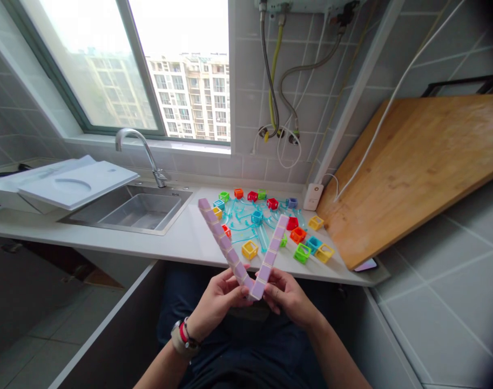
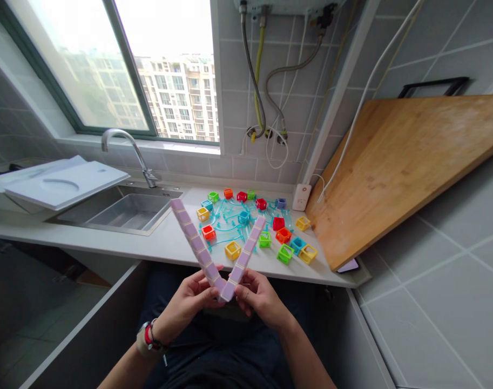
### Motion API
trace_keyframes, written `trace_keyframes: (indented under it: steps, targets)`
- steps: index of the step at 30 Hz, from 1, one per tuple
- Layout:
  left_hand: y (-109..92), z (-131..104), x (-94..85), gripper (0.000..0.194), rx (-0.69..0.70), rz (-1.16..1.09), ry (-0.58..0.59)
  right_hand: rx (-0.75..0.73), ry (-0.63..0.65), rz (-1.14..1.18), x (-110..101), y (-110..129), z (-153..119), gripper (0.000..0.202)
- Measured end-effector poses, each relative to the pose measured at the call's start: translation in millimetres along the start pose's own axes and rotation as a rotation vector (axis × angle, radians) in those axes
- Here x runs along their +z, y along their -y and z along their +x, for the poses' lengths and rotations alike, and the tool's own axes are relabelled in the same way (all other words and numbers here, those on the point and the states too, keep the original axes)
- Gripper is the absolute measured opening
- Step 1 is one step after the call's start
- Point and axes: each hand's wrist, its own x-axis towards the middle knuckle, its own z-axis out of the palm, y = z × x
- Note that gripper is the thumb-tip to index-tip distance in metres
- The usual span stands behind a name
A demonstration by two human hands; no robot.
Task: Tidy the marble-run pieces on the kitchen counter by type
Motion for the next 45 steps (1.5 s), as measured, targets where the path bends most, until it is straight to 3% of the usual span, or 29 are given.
trace_keyframes:
  steps: [3, 6, 15, 20, 23, 27, 30, 34, 41, 45]
  targets:
    - [6, 6, -2.0, 0.055, 0.095, 0.090, -0.021, 0.019, -0.151, -0.133, 6, -7, 5, 0.040]
    - [13, 7, -2.5, 0.062, 0.102, 0.151, 0.003, -0.001, -0.267, -0.262, 10, -9, 4, 0.039]
    - [6, 6, -8.8, 0.072, -0.086, 0.184, 0.084, -0.054, -0.077, -0.068, 0, -9, 2, 0.037]
    - [7, 11, -9.0, 0.059, -0.087, 0.196, 0.150, -0.045, 0.081, -0.016, 1, -10, 1, 0.038]
    - [12, 15, -11.5, 0.054, -0.132, 0.186, 0.178, -0.037, 0.112, -0.034, 5, -6, -1, 0.042]
    - [19, 16, -12.8, 0.059, -0.157, 0.101, 0.123, -0.080, 0.045, -0.308, 5, 1, -2, 0.039]
    - [21, 15, -11.5, 0.061, -0.129, 0.067, 0.078, -0.102, -0.086, -0.523, 3, 1, -3, 0.037]
    - [19, 14, -11.3, 0.062, -0.128, 0.091, 0.053, -0.113, -0.270, -0.629, 4, -4, -6, 0.039]
    - [33, 15, -10.9, 0.064, -0.046, 0.128, -0.070, -0.056, -0.285, -0.769, 18, 4, -16, 0.023]
    - [35, 14, -7.7, 0.063, -0.043, 0.173, -0.029, -0.039, -0.220, -0.661, 19, 4, -18, 0.019]
